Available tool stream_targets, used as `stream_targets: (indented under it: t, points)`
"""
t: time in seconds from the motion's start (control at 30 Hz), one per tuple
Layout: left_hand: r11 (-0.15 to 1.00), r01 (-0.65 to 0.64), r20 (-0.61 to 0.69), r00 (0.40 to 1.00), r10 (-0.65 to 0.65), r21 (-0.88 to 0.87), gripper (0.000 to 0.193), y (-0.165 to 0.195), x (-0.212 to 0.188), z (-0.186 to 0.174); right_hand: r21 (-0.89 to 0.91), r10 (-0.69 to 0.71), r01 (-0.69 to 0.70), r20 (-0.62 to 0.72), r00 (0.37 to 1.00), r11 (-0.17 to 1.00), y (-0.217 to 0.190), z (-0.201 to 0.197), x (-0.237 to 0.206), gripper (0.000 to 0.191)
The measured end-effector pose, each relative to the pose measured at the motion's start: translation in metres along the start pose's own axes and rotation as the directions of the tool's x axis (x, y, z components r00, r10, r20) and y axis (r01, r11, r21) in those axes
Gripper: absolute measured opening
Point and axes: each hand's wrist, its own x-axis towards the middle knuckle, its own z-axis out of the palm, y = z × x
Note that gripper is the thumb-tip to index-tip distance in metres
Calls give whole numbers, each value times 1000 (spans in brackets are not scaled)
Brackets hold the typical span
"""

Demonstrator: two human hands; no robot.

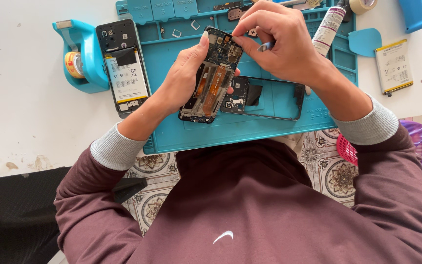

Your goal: The person uses a small screwdriver to remove screws and pry open a disassembled smartphone. They carefully detach internal components and place them on a blue work mat. The person continues to manipulate the phone's internal parts with the screwdriver throughout the clip.

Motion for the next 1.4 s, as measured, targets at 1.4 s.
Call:
stream_targets:
  t: [1.4]
  points:
    - [1000,15,-31,999,-15,14,66,2,-1,3,-207,-102,98,-9,995,973,-3,3,0,15]
